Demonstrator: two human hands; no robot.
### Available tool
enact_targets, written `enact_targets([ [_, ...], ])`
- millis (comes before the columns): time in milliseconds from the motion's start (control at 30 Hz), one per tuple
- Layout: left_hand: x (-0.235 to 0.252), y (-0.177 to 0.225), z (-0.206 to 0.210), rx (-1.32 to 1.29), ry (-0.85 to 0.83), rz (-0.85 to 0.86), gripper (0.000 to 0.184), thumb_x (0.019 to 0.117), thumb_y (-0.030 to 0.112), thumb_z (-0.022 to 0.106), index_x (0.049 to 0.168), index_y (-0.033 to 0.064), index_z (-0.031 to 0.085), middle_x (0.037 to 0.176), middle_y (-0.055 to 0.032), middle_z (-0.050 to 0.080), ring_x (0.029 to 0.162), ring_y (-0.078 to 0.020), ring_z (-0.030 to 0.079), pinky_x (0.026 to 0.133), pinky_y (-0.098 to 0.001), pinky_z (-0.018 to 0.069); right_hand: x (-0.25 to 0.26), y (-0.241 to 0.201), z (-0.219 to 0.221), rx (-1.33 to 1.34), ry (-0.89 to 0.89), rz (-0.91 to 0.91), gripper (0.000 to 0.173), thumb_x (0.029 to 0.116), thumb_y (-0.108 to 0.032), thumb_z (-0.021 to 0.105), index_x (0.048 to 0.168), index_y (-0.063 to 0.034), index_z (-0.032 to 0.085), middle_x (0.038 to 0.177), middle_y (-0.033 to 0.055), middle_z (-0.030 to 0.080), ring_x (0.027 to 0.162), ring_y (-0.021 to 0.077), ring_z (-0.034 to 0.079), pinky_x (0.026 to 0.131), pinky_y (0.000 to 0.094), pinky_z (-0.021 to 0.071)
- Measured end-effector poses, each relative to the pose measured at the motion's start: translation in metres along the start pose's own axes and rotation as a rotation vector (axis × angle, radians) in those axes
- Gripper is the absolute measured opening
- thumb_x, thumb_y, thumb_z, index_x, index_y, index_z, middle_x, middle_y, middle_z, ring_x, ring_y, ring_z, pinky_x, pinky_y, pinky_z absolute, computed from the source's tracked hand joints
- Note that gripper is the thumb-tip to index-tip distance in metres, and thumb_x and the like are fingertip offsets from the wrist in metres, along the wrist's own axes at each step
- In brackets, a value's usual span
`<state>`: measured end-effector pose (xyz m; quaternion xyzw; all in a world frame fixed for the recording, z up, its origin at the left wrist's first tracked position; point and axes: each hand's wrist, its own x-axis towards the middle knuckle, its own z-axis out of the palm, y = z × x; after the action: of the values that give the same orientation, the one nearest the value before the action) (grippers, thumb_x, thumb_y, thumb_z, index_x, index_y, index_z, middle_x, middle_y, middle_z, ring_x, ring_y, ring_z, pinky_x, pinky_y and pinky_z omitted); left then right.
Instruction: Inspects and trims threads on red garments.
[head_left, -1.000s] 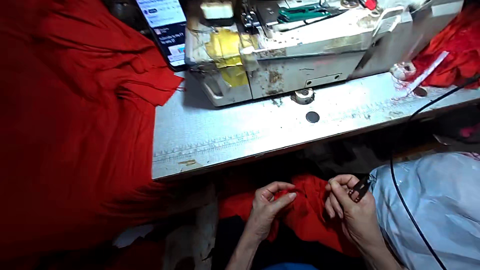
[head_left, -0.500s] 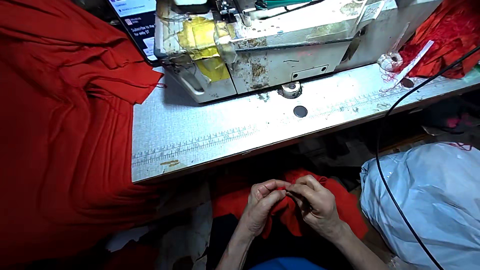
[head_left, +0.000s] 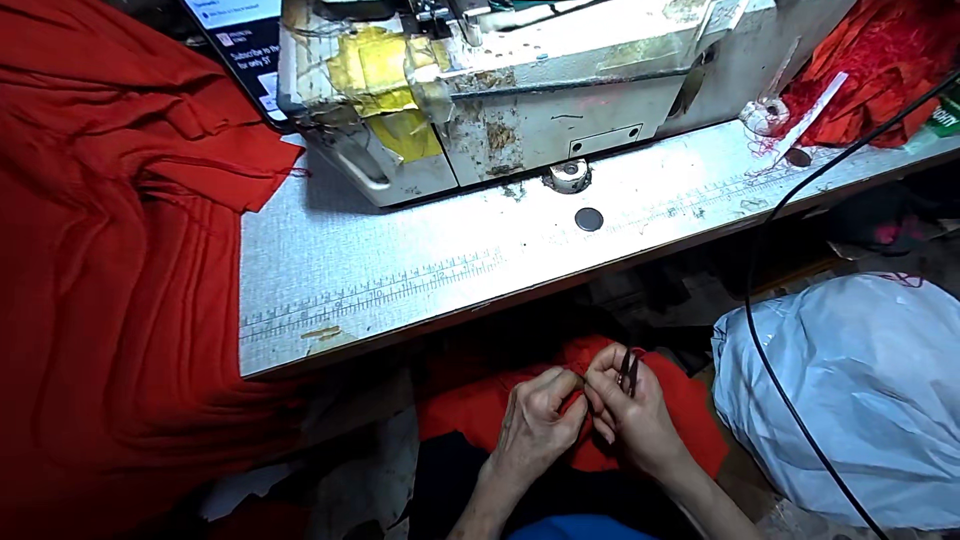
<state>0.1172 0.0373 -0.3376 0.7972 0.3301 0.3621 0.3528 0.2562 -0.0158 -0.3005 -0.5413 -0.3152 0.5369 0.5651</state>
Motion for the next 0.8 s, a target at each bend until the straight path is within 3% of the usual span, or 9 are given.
enact_targets([
  [100,-0.003,-0.005,-0.012,-0.079,-0.134,0.039,0.016,0.0937,0.011,0.061,0.082,0.0028,0.068,0.068,-0.0052,0.064,0.064,-0.0090,0.062,0.061,-0.0233,0.0510,-0.005,0.002,-0.009,-0.631,-0.162,-0.451,0.010,0.0939,-0.002,0.055,0.091,-0.0022,0.064,0.070,0.0030,0.059,0.062,0.0070,0.057,0.060,0.0205,0.0483],
  [167,-0.006,-0.008,-0.019,-0.085,-0.223,0.021,0.019,0.0996,0.016,0.059,0.089,0.0028,0.067,0.070,-0.0059,0.065,0.064,-0.0098,0.062,0.060,-0.0241,0.0501,0.000,0.003,-0.021,-0.876,-0.186,-0.618,0.007,0.0891,-0.003,0.058,0.089,-0.0040,0.065,0.070,0.0053,0.062,0.063,0.0138,0.061,0.059,0.0270,0.0518],
  [267,-0.011,-0.014,-0.018,-0.083,-0.177,-0.060,0.020,0.0992,0.022,0.064,0.092,0.0047,0.072,0.077,-0.0030,0.070,0.069,-0.0059,0.065,0.066,-0.0216,0.0528,0.016,0.010,-0.045,-1.101,-0.059,-0.668,0.008,0.0787,-0.002,0.060,0.085,-0.0054,0.065,0.067,0.0042,0.060,0.058,0.0172,0.062,0.051,0.0337,0.0524],
  [333,-0.013,-0.016,-0.022,-0.134,-0.095,-0.138,0.015,0.0959,0.020,0.069,0.092,0.0070,0.074,0.084,0.0014,0.074,0.078,-0.0008,0.067,0.074,-0.0181,0.0555,0.022,0.005,-0.063,-1.167,0.064,-0.579,0.014,0.0745,0.003,0.063,0.088,-0.0019,0.065,0.069,0.0080,0.063,0.059,0.0231,0.065,0.051,0.0417,0.0537],
  [433,-0.014,-0.014,-0.030,-0.288,-0.024,-0.273,0.012,0.0908,0.019,0.074,0.092,0.0074,0.074,0.081,0.0043,0.072,0.073,0.0001,0.065,0.069,-0.0168,0.0537,0.024,-0.010,-0.068,-1.122,0.144,-0.500,0.019,0.0760,0.003,0.059,0.093,-0.0029,0.063,0.071,0.0058,0.061,0.062,0.0192,0.062,0.054,0.0379,0.0514],
  [567,-0.006,-0.004,-0.030,-0.518,-0.039,-0.372,0.013,0.0894,0.016,0.075,0.098,0.0062,0.072,0.081,0.0036,0.070,0.073,-0.0028,0.065,0.070,-0.0185,0.0536,0.016,-0.061,-0.025,-0.660,-0.173,-0.431,0.005,0.0925,-0.008,0.062,0.093,-0.0110,0.066,0.074,-0.0050,0.064,0.061,0.0015,0.059,0.055,0.0169,0.0510],
  [633,-0.006,-0.001,-0.032,-0.534,-0.029,-0.405,0.012,0.0903,0.017,0.073,0.098,0.0077,0.074,0.085,0.0026,0.072,0.079,-0.0048,0.066,0.073,-0.0203,0.0545,0.022,-0.093,-0.012,-0.408,-0.202,-0.448,0.006,0.0964,-0.008,0.063,0.097,-0.0100,0.069,0.082,-0.0034,0.067,0.057,0.0027,0.057,0.049,0.0176,0.0495],
  [733,-0.012,-0.002,-0.038,-0.525,0.029,-0.452,0.010,0.0915,0.015,0.071,0.095,0.0079,0.078,0.091,-0.0011,0.074,0.088,-0.0097,0.069,0.080,-0.0243,0.0575,0.039,-0.120,-0.013,-0.196,0.078,-0.620,0.011,0.0977,-0.002,0.062,0.106,-0.0081,0.065,0.095,-0.0021,0.071,0.050,0.0014,0.054,0.041,0.0176,0.0482],
  [800,-0.015,-0.003,-0.040,-0.514,0.066,-0.416,0.011,0.0915,0.014,0.072,0.096,0.0086,0.080,0.095,-0.0009,0.072,0.093,-0.0104,0.067,0.083,-0.0237,0.0563,0.045,-0.117,-0.021,-0.179,0.330,-0.719,0.028,0.0938,0.004,0.063,0.119,-0.0084,0.059,0.111,-0.0015,0.068,0.050,0.0023,0.054,0.041,0.0182,0.0497],
])
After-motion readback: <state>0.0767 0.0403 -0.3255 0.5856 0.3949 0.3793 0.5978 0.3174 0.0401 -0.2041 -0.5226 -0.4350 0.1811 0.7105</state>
